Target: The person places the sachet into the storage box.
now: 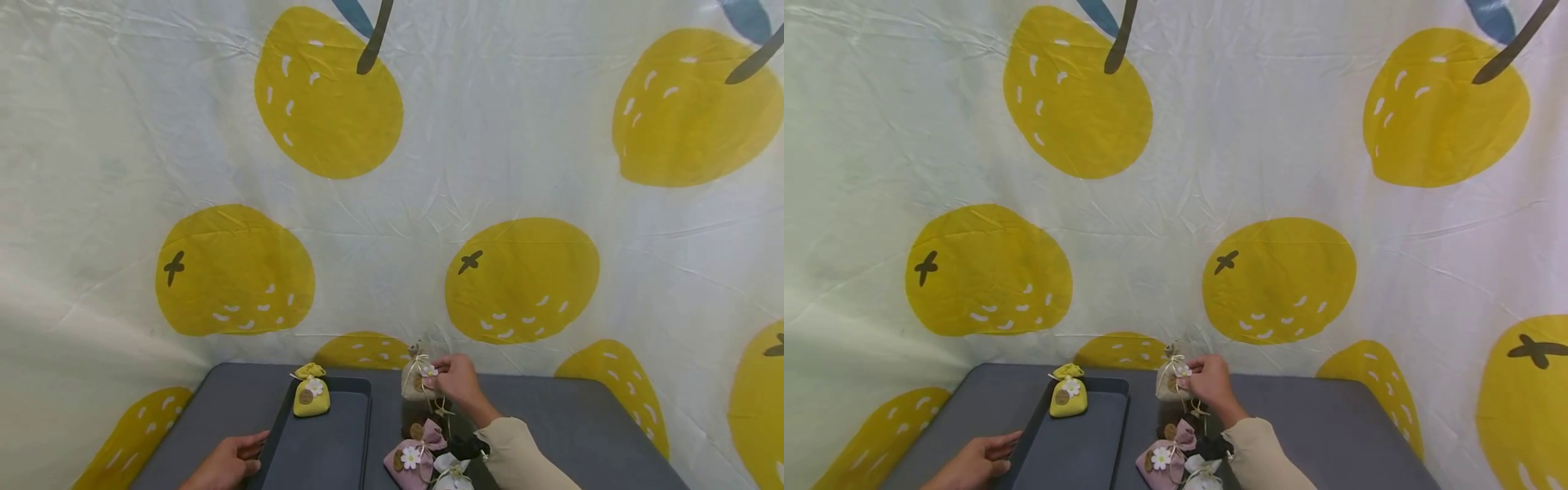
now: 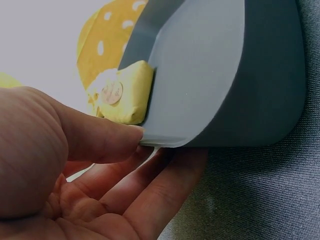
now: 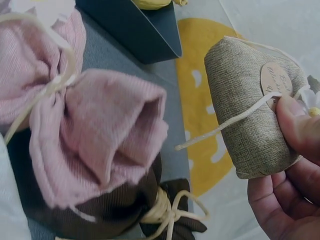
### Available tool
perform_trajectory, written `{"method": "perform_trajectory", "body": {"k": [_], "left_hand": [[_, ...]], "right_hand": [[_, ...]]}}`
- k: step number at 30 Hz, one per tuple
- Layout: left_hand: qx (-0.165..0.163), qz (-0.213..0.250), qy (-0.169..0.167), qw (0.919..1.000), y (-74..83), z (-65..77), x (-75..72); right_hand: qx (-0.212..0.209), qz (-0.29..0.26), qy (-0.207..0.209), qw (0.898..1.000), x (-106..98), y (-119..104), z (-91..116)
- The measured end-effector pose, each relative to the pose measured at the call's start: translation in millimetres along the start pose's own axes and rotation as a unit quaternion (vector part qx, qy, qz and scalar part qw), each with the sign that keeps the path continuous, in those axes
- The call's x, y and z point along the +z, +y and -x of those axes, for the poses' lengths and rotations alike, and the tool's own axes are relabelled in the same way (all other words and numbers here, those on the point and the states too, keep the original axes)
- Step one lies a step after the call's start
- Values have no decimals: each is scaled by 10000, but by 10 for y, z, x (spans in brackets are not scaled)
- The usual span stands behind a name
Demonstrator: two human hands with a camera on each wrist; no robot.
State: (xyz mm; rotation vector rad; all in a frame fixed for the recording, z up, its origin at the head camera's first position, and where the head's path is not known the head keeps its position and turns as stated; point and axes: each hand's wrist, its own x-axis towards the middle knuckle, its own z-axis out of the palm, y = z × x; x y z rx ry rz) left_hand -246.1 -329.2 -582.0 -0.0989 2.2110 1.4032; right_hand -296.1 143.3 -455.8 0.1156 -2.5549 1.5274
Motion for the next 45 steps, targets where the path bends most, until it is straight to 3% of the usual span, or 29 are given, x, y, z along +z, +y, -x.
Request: {"method": "perform_trajectory", "body": {"k": [5, 8, 21, 28, 45], "left_hand": [[58, 127, -76, 9999, -158, -185, -81], [98, 117, -127, 9998, -178, -220, -104], [563, 376, -468, 9966, -276, -207, -98], [545, 317, -434, 9971, -222, -183, -103], [520, 354, -462, 9969, -261, -222, -111]], "right_hand": [[-55, 47, 1, 10000, 76, -48, -24], [-113, 24, -12, 9999, 121, -70, -32], [-257, -321, -308, 9987, 296, -60, 27], [-268, -201, -80, 9994, 399, -119, 6], [-551, -206, -75, 9982, 600, -157, -41]]}}
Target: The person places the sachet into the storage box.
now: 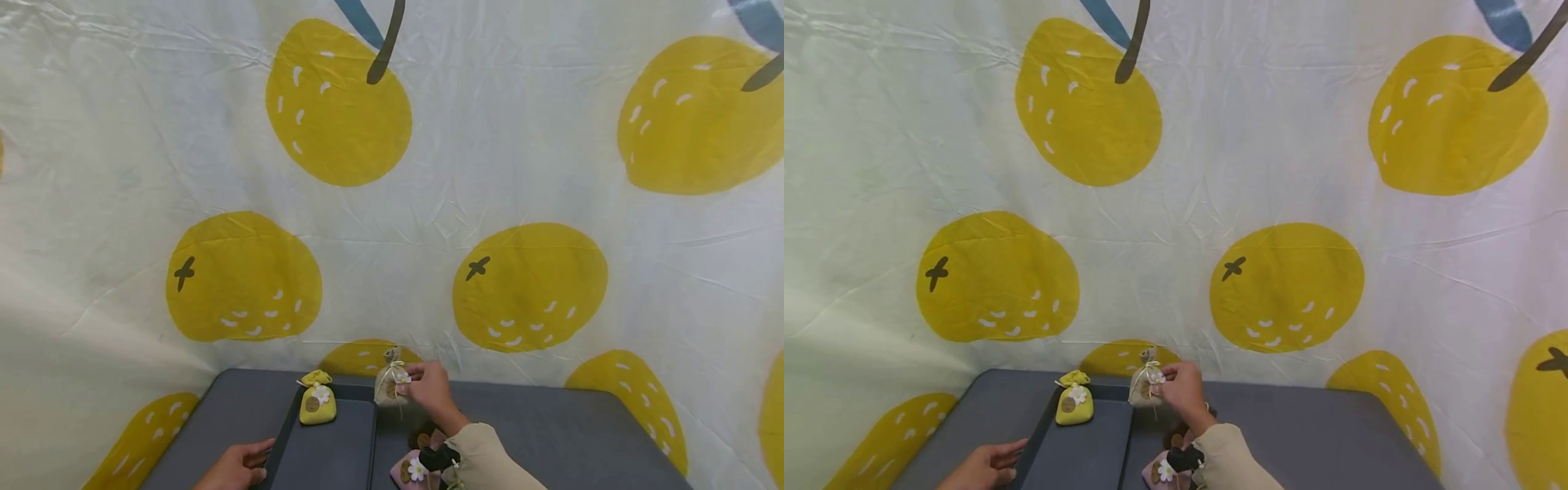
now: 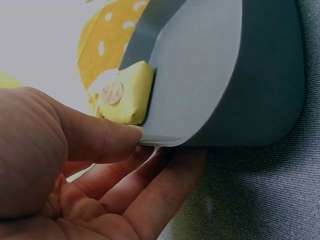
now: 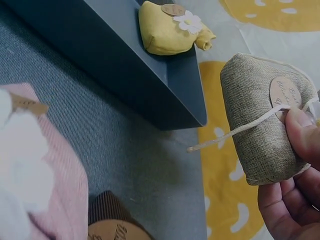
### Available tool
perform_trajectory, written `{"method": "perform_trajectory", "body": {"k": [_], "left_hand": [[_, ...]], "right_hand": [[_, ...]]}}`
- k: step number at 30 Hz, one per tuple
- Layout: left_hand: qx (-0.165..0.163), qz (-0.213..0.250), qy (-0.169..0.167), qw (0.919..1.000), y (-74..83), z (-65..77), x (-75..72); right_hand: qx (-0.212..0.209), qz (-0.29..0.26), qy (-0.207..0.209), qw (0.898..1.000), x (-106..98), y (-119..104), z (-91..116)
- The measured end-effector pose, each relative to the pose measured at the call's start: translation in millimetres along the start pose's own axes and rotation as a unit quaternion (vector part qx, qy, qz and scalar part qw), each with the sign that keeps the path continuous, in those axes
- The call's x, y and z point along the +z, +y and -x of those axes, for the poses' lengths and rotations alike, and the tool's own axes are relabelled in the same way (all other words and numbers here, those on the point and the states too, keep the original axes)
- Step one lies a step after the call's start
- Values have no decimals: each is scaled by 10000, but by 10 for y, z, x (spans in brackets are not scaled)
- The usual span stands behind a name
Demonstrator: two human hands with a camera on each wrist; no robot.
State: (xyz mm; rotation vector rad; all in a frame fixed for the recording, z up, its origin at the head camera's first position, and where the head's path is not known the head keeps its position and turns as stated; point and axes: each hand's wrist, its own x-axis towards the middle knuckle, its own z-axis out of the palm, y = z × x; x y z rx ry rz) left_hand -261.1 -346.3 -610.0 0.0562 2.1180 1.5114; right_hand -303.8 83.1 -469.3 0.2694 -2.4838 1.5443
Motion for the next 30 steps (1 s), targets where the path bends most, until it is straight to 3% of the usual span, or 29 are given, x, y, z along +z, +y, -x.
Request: {"method": "perform_trajectory", "body": {"k": [16, 30], "left_hand": [[-220, -49, 135, 9997, 33, -10, 23], [-182, -229, 215, 9993, -37, -69, 0]], "right_hand": [[-42, -69, -157, 9998, 148, -86, -40], [-266, 56, 177, 9995, 371, -165, -82]]}}
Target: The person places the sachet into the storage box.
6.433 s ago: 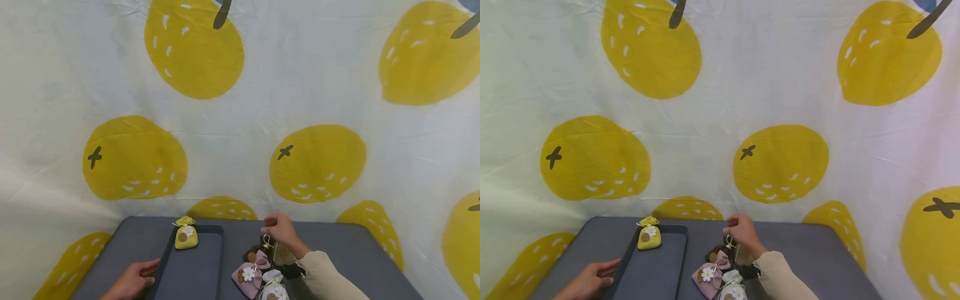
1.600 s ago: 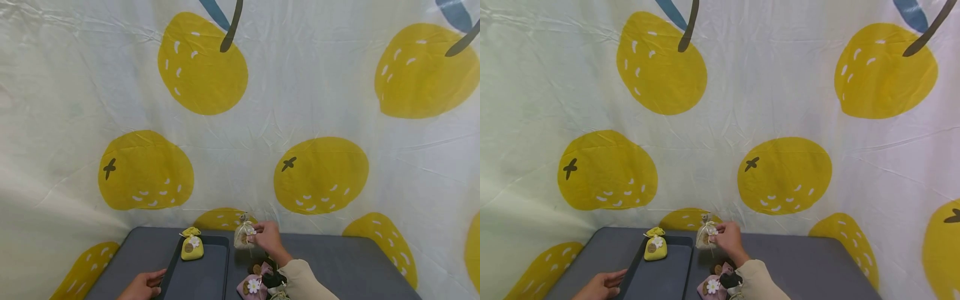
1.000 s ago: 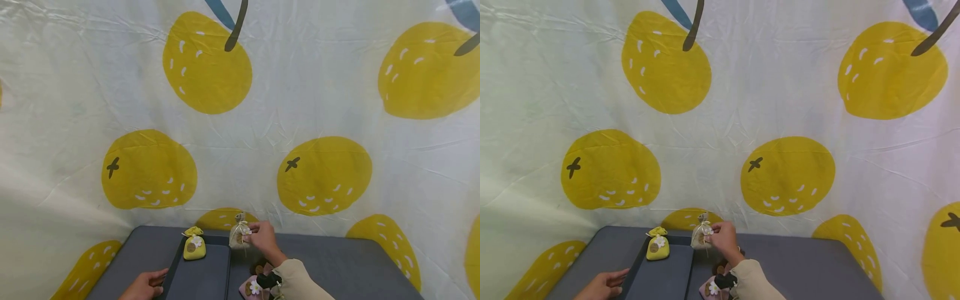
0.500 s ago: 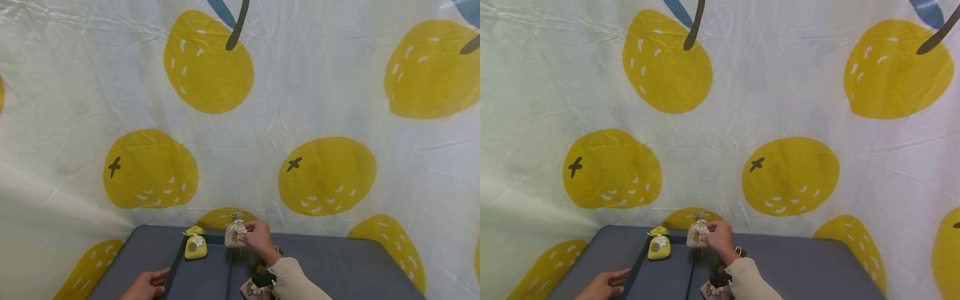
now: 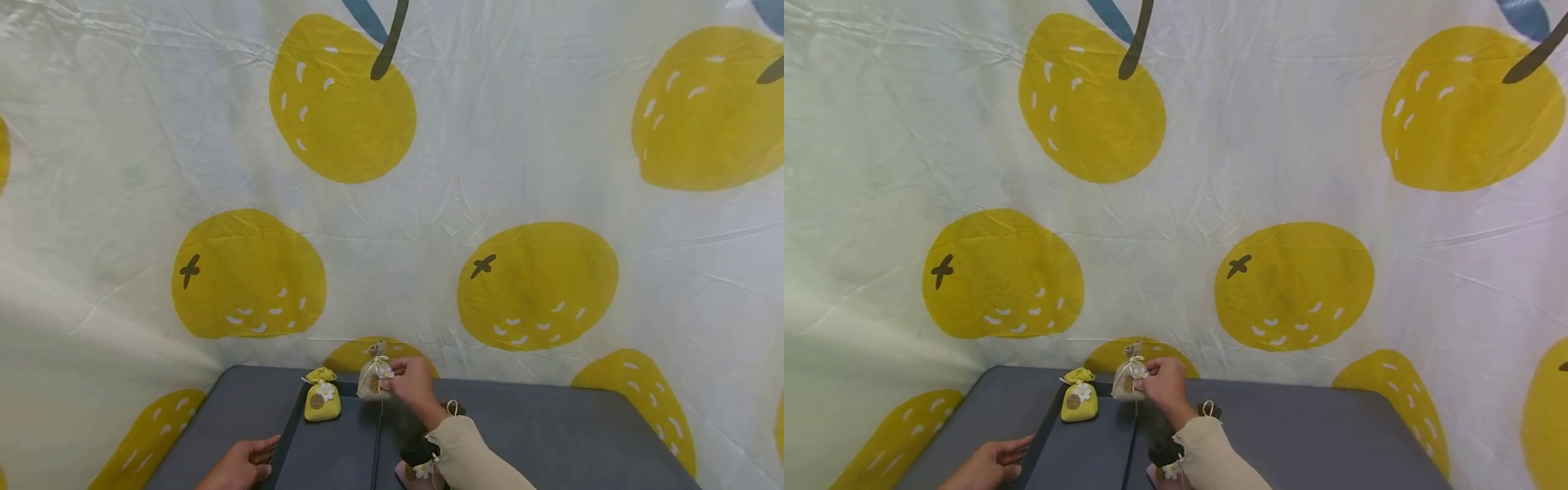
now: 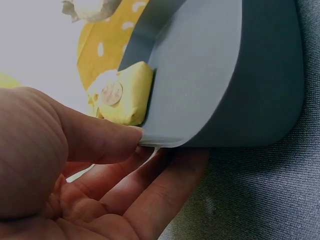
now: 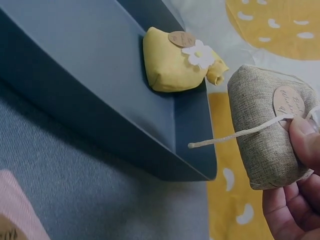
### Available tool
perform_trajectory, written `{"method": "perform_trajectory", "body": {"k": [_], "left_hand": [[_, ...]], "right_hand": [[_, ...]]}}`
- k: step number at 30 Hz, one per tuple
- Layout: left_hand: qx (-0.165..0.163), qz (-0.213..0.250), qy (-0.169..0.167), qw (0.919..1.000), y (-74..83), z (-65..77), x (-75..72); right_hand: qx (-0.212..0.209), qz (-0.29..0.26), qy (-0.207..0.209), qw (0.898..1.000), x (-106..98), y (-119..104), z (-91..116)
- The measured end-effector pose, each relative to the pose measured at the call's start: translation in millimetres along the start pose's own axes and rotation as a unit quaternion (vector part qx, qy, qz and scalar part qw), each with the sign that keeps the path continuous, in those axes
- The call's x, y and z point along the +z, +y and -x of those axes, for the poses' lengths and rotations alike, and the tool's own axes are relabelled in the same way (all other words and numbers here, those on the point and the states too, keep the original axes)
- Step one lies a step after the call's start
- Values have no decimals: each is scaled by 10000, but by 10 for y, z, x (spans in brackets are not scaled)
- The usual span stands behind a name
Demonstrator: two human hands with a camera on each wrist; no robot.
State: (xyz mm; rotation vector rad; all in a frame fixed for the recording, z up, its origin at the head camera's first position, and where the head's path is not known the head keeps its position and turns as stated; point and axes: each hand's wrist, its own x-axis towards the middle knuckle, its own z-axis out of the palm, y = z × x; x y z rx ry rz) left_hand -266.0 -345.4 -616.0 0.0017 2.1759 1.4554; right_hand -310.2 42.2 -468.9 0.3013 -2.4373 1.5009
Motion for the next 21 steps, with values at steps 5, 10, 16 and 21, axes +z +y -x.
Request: {"method": "perform_trajectory", "body": {"k": [5, 10, 16, 21], "left_hand": [[87, -40, -5, 10000, 10, 10, 6], [129, 84, -23, 9999, 21, 95, -21], [-22, -203, 292, 9994, 357, 328, 94], [25, -217, 209, 9995, 416, 370, 152]], "right_hand": [[93, 35, 52, 9999, 80, -31, -3], [147, 28, 17, 9999, 184, -97, -15], [271, -46, 33, 9996, 285, -147, -45], [229, -11, 114, 9997, 308, -111, -6]]}}
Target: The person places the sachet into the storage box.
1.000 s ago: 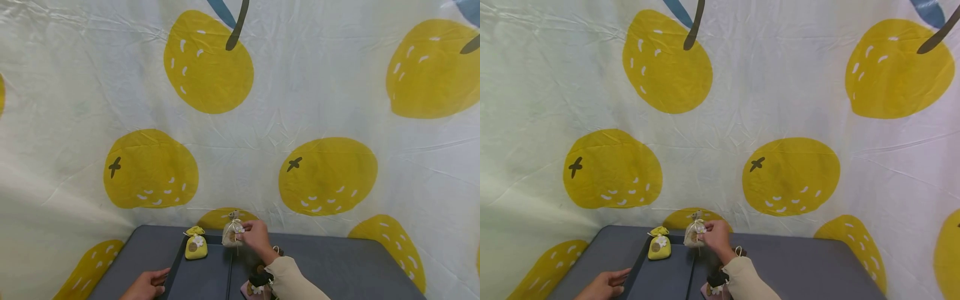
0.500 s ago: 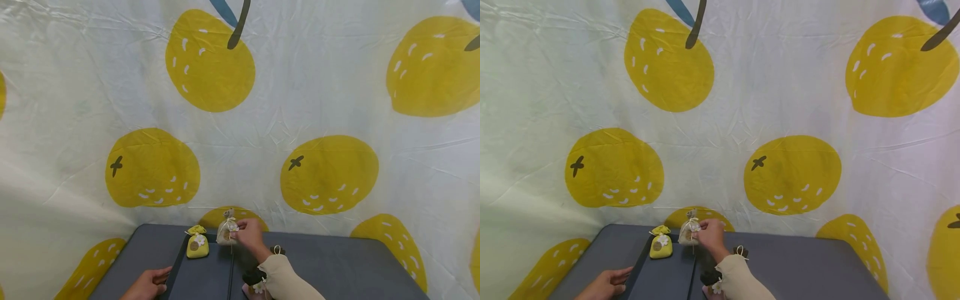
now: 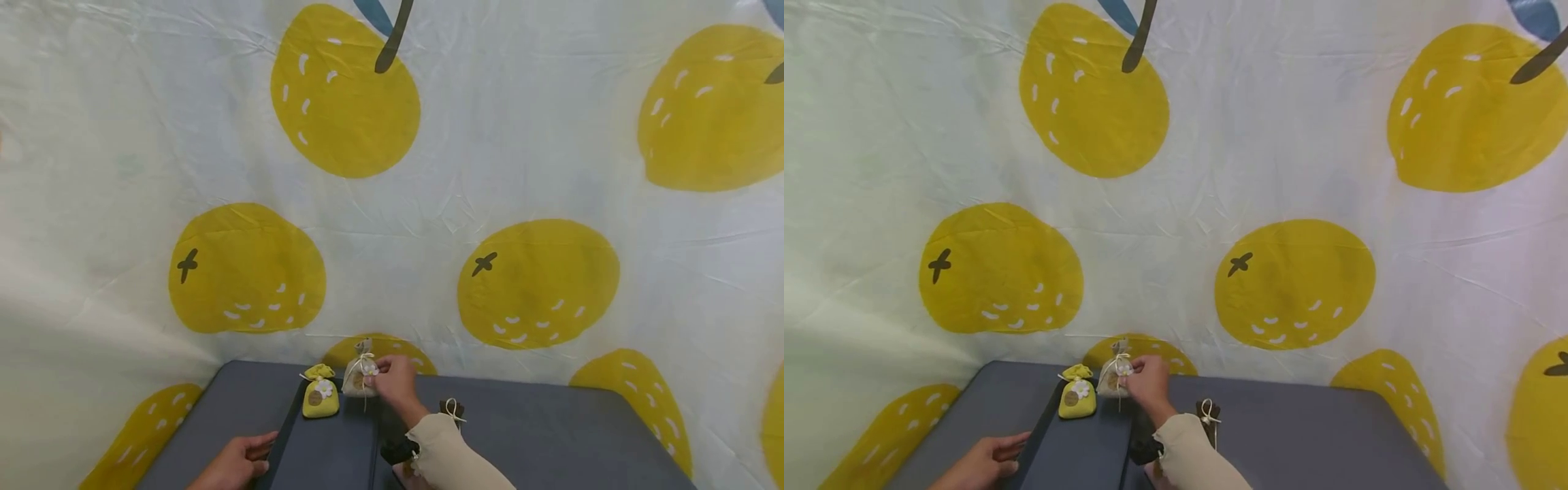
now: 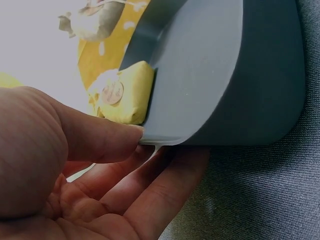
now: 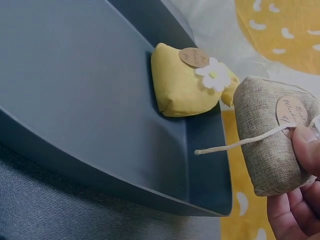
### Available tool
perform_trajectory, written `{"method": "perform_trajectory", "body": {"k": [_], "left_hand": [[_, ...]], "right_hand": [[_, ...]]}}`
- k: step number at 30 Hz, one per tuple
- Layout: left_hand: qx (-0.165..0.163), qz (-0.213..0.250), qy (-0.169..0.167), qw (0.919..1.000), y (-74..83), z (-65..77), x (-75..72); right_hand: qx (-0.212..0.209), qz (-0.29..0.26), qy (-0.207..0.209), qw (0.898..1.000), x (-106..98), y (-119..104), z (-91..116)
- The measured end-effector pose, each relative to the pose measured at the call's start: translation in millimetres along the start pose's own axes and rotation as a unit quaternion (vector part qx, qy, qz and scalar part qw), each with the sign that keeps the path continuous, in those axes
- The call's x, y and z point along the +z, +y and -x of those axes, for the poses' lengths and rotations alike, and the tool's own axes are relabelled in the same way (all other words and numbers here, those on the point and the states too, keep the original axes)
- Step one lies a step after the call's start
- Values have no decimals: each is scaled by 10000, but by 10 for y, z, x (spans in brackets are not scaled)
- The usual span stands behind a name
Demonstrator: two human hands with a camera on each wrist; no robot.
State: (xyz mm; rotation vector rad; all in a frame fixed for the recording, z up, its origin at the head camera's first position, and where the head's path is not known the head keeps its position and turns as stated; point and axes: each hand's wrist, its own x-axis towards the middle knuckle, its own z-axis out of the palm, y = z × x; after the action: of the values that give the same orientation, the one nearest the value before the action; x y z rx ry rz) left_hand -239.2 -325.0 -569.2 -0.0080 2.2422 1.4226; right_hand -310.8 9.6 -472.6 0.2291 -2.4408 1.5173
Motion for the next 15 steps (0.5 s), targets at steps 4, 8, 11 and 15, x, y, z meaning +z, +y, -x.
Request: {"method": "perform_trajectory", "body": {"k": [4, 8, 11, 15], "left_hand": [[-178, -174, 199, 9995, 305, 228, 120], [-419, -270, 472, 9976, 544, 375, 239], [-398, -222, 495, 9977, 508, 337, 221], [-287, 87, 340, 9990, 177, 98, 103]], "right_hand": [[29, 96, 145, 9998, 41, 9, 7], [86, 291, 236, 9993, 74, 11, 0], [40, 282, 263, 9992, 89, 9, -1], [-40, 285, 238, 9993, 115, 31, 2]]}}
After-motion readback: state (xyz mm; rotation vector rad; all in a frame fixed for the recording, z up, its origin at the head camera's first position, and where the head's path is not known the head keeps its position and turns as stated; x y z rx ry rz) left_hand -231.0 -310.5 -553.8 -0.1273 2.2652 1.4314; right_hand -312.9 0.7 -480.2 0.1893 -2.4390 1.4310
